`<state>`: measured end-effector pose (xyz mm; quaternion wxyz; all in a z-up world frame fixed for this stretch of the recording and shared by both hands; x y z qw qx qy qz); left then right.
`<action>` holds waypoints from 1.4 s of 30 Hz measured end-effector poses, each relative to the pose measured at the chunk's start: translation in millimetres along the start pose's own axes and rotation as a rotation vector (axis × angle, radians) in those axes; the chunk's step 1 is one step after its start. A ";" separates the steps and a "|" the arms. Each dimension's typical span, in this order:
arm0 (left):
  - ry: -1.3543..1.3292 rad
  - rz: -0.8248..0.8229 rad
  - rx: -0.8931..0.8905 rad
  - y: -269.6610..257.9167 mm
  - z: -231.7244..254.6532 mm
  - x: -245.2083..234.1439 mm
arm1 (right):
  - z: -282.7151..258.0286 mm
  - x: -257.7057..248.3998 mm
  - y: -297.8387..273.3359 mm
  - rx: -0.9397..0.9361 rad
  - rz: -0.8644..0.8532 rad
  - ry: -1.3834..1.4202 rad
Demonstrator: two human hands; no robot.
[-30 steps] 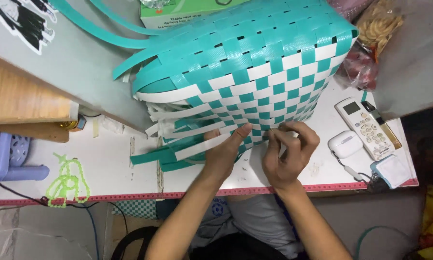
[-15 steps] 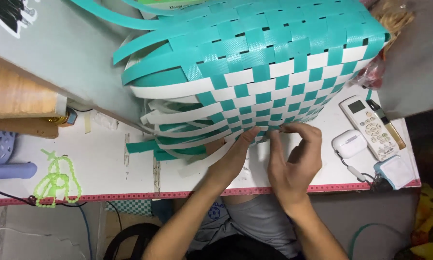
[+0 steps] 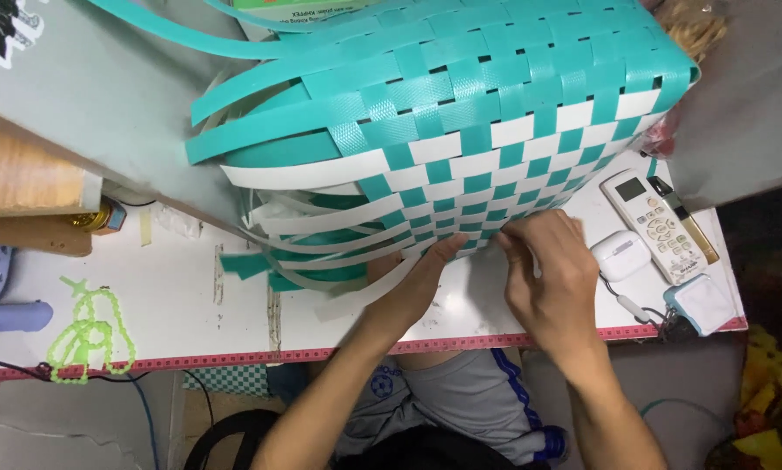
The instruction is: The person is weaving a basket by tucking teal and white plastic strips into the existing structure to secure them and shape the basket.
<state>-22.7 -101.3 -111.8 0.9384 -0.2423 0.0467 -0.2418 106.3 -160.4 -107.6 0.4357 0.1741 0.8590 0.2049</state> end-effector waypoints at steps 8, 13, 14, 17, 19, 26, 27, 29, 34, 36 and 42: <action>0.121 0.012 -0.107 15.0 -37.3 -12.2 | 12.0 -2.9 3.6 -0.027 0.021 0.094; 0.079 -0.045 -0.068 15.3 -45.3 -12.3 | 12.3 -0.6 2.7 -0.011 0.044 0.081; 0.089 -0.029 -0.071 14.4 -44.6 -14.3 | 11.9 -0.1 3.1 0.000 0.040 0.082; 0.108 0.008 -0.080 10.1 -44.3 -21.0 | 15.4 1.4 3.9 0.028 0.032 0.076; 0.118 0.028 -0.086 6.1 -43.5 -26.1 | 18.0 3.5 4.2 0.047 0.030 0.068; 0.181 0.173 -0.038 1.1 -47.1 -45.1 | 16.5 10.3 10.2 0.085 0.029 0.112; 0.194 0.213 -0.014 0.9 -47.7 -48.1 | 15.9 10.5 10.6 0.093 0.030 0.123; 0.190 0.225 0.004 -0.7 -47.5 -48.3 | 15.9 12.6 9.8 0.092 0.054 0.103; 0.178 0.254 0.079 -1.7 -44.2 -46.3 | 21.8 23.0 5.9 0.037 0.159 -0.006; 0.166 0.284 0.137 -2.6 -41.6 -46.9 | 18.1 24.5 6.6 -0.055 0.272 -0.062; 0.062 0.405 0.473 14.3 -44.4 -50.8 | 38.1 21.4 11.7 -0.086 0.297 -0.049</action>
Point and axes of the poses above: each hand's wrist, its own y-axis towards the middle knuckle, its own x-axis out of the palm, z = x × y, the point moved 5 cm from there along y, towards the middle knuckle, and after that the axes turned 4 degrees about -z, right-handed, at the moved point
